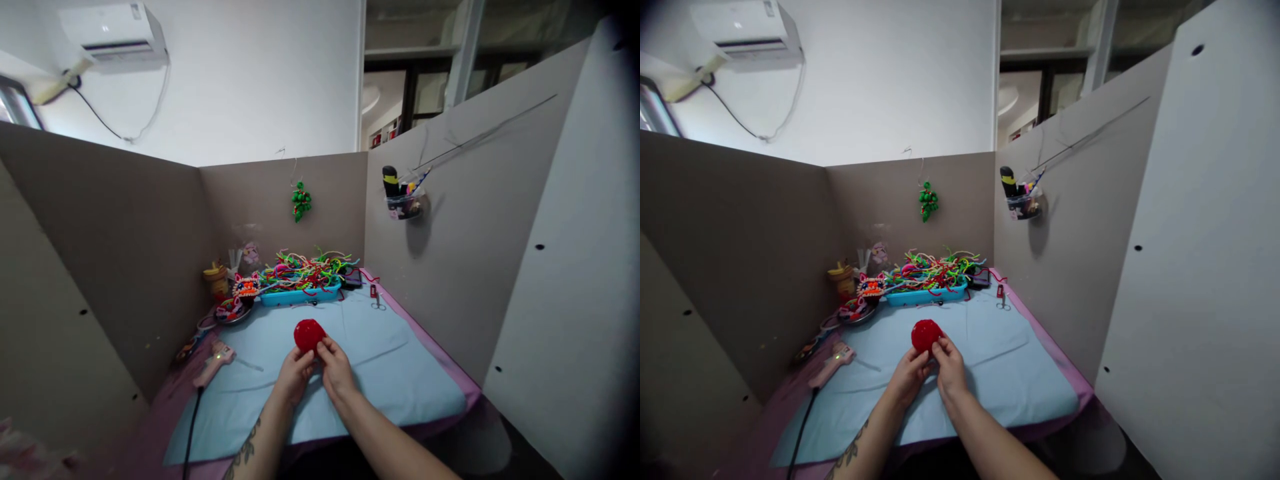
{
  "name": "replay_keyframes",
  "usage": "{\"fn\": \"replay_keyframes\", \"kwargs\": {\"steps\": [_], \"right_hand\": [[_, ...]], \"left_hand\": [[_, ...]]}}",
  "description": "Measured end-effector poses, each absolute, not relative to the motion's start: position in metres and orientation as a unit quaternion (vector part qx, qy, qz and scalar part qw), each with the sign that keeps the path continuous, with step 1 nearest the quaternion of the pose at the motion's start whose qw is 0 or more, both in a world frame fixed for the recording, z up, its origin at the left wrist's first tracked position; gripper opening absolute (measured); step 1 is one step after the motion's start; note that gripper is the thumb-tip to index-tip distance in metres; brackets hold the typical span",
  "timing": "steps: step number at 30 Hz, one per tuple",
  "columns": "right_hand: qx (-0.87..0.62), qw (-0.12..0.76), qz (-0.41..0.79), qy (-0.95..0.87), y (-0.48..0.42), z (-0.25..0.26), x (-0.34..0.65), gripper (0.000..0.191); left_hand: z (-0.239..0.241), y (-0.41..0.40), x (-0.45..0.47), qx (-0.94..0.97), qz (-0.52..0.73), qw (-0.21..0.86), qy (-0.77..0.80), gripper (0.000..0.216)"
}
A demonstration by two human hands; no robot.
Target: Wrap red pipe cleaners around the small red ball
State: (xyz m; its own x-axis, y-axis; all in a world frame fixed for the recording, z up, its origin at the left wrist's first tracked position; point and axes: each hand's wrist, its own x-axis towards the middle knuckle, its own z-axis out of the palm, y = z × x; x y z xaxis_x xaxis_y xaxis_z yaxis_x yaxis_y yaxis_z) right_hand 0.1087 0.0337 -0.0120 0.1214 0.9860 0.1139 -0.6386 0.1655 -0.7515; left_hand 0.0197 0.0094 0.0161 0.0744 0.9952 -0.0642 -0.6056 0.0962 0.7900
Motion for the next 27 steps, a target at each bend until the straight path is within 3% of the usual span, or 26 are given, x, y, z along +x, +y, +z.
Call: {"fn": "replay_keyframes", "kwargs": {"steps": [6,12,18,27], "right_hand": [[-0.282,0.679,0.579,-0.352,0.032,-0.007,0.109,0.018],[-0.411,0.617,0.436,-0.511,0.033,-0.004,0.132,0.017],[-0.405,0.576,0.286,-0.65,0.03,0.003,0.144,0.018],[-0.413,0.575,0.239,-0.665,0.032,0.003,0.14,0.012]], "left_hand": [[0.012,0.01,0.019,0.308,0.604,0.672,0.299,0.036],[0.01,0.018,0.006,0.185,0.633,0.692,0.295,0.02],[0.012,0.018,0.003,0.158,0.626,0.707,0.289,0.018],[0.011,0.017,0.008,0.181,0.626,0.686,0.324,0.019]]}}
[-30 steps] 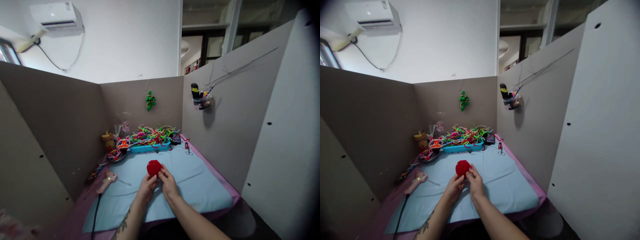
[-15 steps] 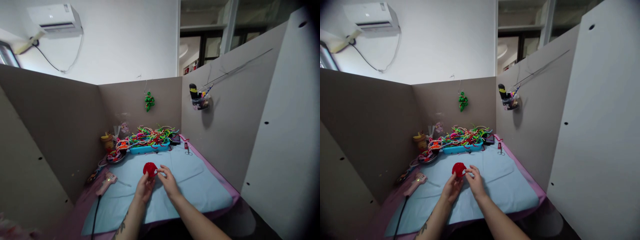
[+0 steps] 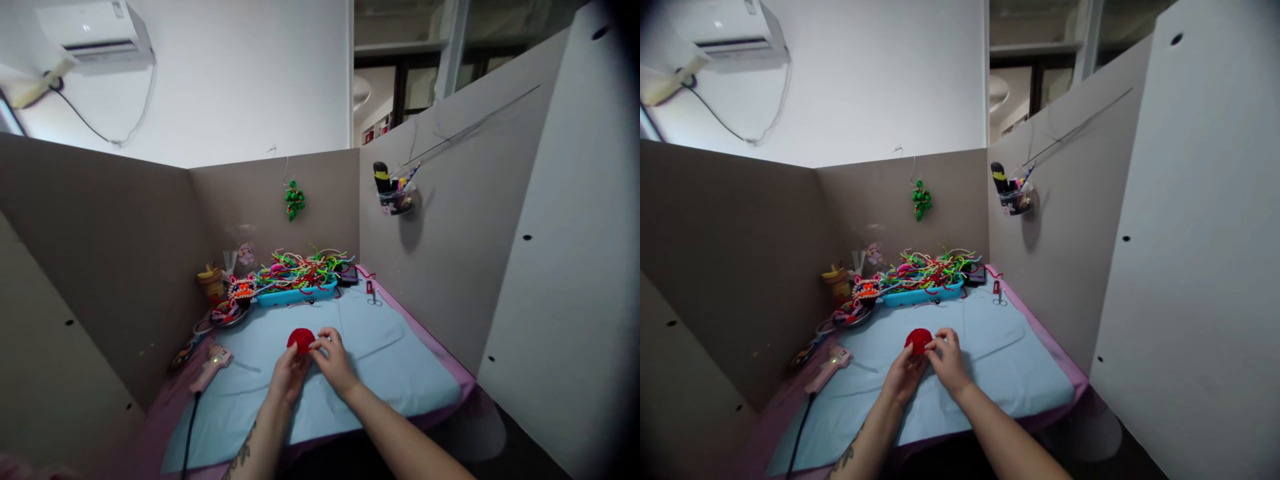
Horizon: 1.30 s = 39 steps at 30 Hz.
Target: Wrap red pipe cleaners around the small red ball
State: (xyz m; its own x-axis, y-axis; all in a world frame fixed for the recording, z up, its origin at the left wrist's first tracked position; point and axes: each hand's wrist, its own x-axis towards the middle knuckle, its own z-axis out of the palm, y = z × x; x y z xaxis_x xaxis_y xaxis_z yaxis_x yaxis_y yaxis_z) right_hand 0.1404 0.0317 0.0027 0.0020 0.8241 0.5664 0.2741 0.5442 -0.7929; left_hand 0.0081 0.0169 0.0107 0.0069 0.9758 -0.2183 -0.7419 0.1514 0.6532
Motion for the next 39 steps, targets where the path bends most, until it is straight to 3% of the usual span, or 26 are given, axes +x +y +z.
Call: {"fn": "replay_keyframes", "kwargs": {"steps": [5,14,20,28,36,39], "right_hand": [[-0.426,0.584,0.252,-0.644,0.034,0.002,0.143,0.009],[-0.313,0.568,0.382,-0.658,0.028,0.008,0.144,0.011],[-0.328,0.601,0.346,-0.642,0.026,0.011,0.144,0.008],[-0.357,0.624,0.292,-0.631,0.025,0.009,0.145,0.009],[-0.327,0.618,0.255,-0.668,0.02,0.008,0.143,0.009],[-0.304,0.62,0.29,-0.662,0.02,0.004,0.144,0.018]], "left_hand": [[0.015,0.014,0.011,0.19,0.625,0.676,0.342,0.02],[0.008,0.017,0.011,0.208,0.629,0.67,0.335,0.024],[0.009,0.014,0.012,0.298,0.611,0.671,0.297,0.036],[0.005,0.015,0.016,0.349,0.596,0.638,0.341,0.035],[0.014,0.009,0.016,0.309,0.626,0.632,0.338,0.039],[0.014,0.012,0.013,0.261,0.635,0.64,0.344,0.033]]}}
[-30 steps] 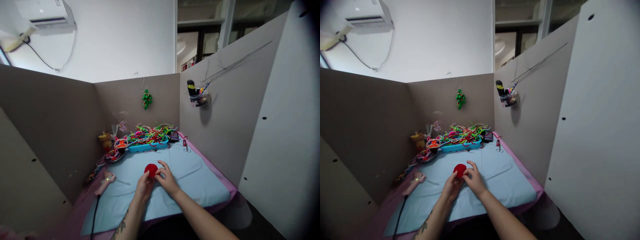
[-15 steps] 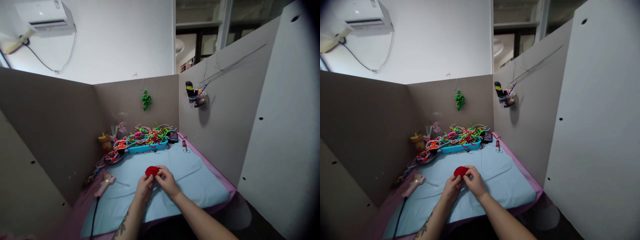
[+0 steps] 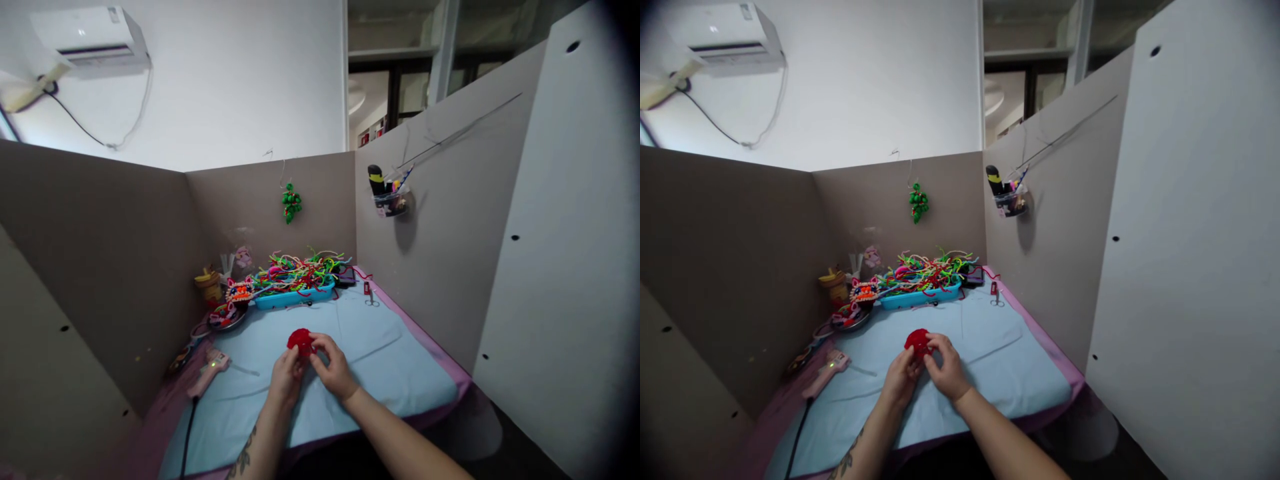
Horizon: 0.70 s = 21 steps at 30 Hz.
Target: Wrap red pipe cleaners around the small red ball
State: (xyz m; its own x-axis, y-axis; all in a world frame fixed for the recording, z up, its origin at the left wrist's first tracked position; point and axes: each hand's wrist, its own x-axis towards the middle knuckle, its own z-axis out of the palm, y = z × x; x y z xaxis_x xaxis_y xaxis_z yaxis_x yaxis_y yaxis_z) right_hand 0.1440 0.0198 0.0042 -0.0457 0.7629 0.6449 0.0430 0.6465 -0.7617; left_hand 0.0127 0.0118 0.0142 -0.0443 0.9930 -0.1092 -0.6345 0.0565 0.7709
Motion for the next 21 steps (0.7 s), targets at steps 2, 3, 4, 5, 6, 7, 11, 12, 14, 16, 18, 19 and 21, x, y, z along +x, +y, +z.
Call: {"fn": "replay_keyframes", "kwargs": {"steps": [2,3,4,5,6,7,11,12,14,16,18,19,21], "right_hand": [[-0.313,0.634,0.312,-0.635,0.023,-0.001,0.145,0.027],[-0.325,0.642,0.32,-0.617,0.026,-0.004,0.145,0.03],[-0.34,0.649,0.33,-0.596,0.03,-0.007,0.146,0.033],[-0.353,0.652,0.348,-0.574,0.034,-0.01,0.146,0.037],[-0.362,0.651,0.377,-0.551,0.038,-0.012,0.147,0.041],[-0.362,0.643,0.416,-0.531,0.042,-0.014,0.147,0.044],[-0.322,0.606,0.549,-0.476,0.051,-0.015,0.147,0.051],[-0.31,0.603,0.569,-0.466,0.051,-0.014,0.146,0.052],[-0.295,0.6,0.591,-0.452,0.051,-0.012,0.145,0.053],[-0.298,0.602,0.591,-0.447,0.051,-0.012,0.144,0.053],[-0.316,0.606,0.582,-0.44,0.053,-0.013,0.144,0.053],[-0.325,0.609,0.579,-0.435,0.054,-0.014,0.144,0.053],[-0.336,0.616,0.573,-0.425,0.056,-0.016,0.144,0.054]], "left_hand": [[0.013,0.014,0.01,0.232,0.636,0.648,0.349,0.029],[0.012,0.015,0.009,0.222,0.634,0.652,0.352,0.027],[0.011,0.015,0.008,0.216,0.628,0.658,0.355,0.026],[0.01,0.015,0.008,0.214,0.62,0.664,0.359,0.024],[0.009,0.015,0.008,0.217,0.611,0.67,0.362,0.023],[0.009,0.015,0.008,0.226,0.6,0.676,0.363,0.023],[0.008,0.013,0.009,0.269,0.568,0.687,0.364,0.023],[0.009,0.013,0.01,0.274,0.566,0.687,0.364,0.024],[0.01,0.013,0.01,0.279,0.568,0.682,0.367,0.028],[0.011,0.013,0.011,0.283,0.571,0.676,0.37,0.031],[0.011,0.012,0.012,0.297,0.573,0.673,0.361,0.034],[0.011,0.012,0.013,0.309,0.573,0.673,0.351,0.036],[0.01,0.011,0.015,0.341,0.576,0.669,0.325,0.047]]}}
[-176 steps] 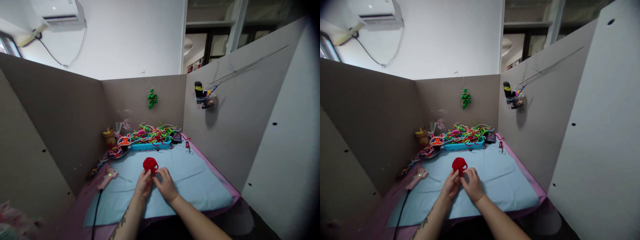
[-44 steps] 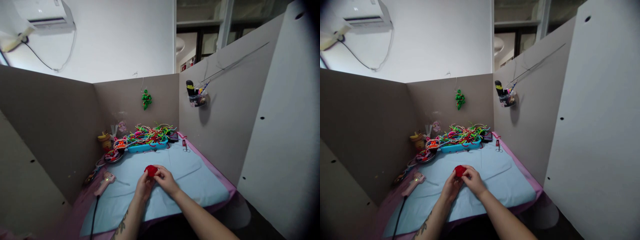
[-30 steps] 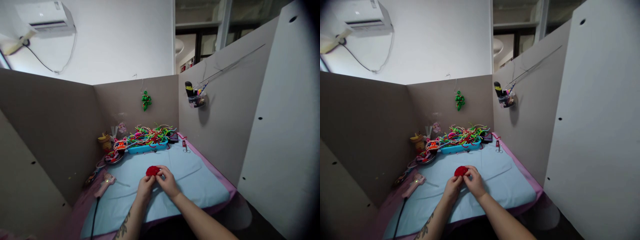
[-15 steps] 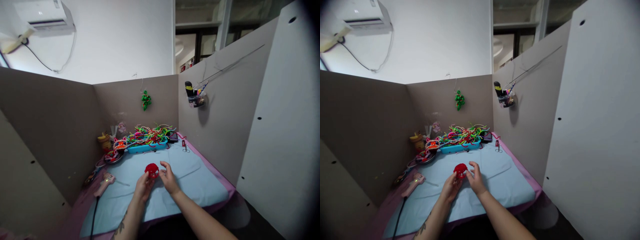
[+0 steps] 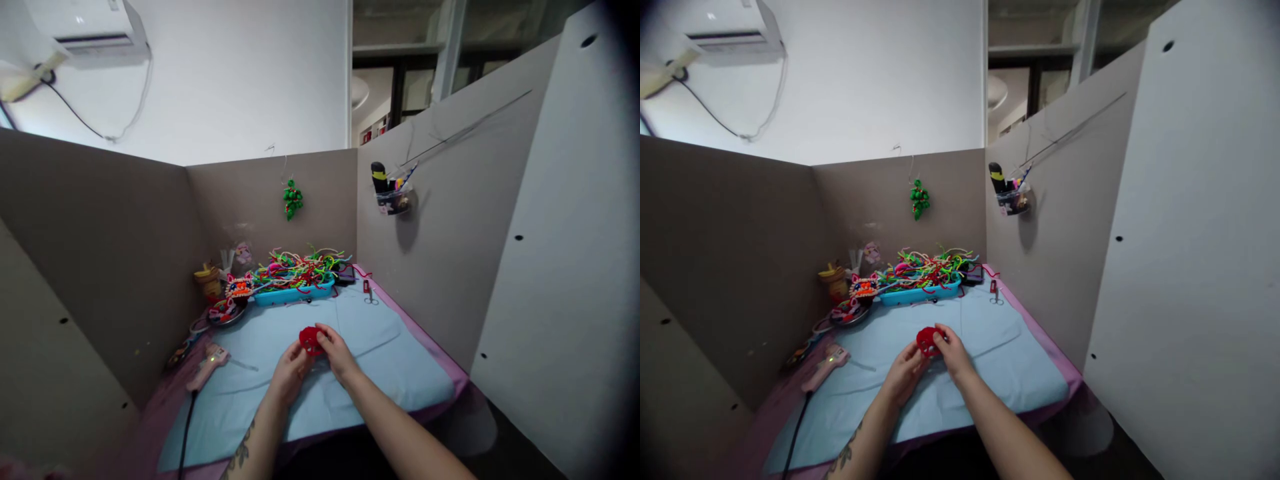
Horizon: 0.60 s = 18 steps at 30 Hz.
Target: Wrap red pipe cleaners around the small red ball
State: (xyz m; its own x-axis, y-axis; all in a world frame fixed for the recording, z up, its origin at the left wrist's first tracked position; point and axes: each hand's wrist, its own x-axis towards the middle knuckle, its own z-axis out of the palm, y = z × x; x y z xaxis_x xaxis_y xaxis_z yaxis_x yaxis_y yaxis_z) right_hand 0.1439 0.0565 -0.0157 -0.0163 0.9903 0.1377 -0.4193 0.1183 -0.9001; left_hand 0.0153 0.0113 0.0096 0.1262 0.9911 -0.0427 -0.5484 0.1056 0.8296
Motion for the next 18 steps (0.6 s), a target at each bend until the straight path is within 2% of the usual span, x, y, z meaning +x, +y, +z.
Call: {"fn": "replay_keyframes", "kwargs": {"steps": [2,6,12,18], "right_hand": [[-0.337,0.619,0.57,-0.423,0.058,-0.017,0.144,0.054],[-0.332,0.623,0.565,-0.427,0.057,-0.016,0.145,0.048],[-0.332,0.619,0.564,-0.434,0.056,-0.015,0.144,0.043],[-0.358,0.614,0.512,-0.483,0.058,-0.02,0.146,0.043]], "left_hand": [[0.007,0.012,0.018,0.371,0.586,0.651,0.309,0.057],[-0.001,0.018,0.018,0.393,0.606,0.598,0.347,0.059],[-0.001,0.019,0.016,0.399,0.597,0.583,0.38,0.055],[0.002,0.017,0.017,0.394,0.594,0.576,0.401,0.049]]}}
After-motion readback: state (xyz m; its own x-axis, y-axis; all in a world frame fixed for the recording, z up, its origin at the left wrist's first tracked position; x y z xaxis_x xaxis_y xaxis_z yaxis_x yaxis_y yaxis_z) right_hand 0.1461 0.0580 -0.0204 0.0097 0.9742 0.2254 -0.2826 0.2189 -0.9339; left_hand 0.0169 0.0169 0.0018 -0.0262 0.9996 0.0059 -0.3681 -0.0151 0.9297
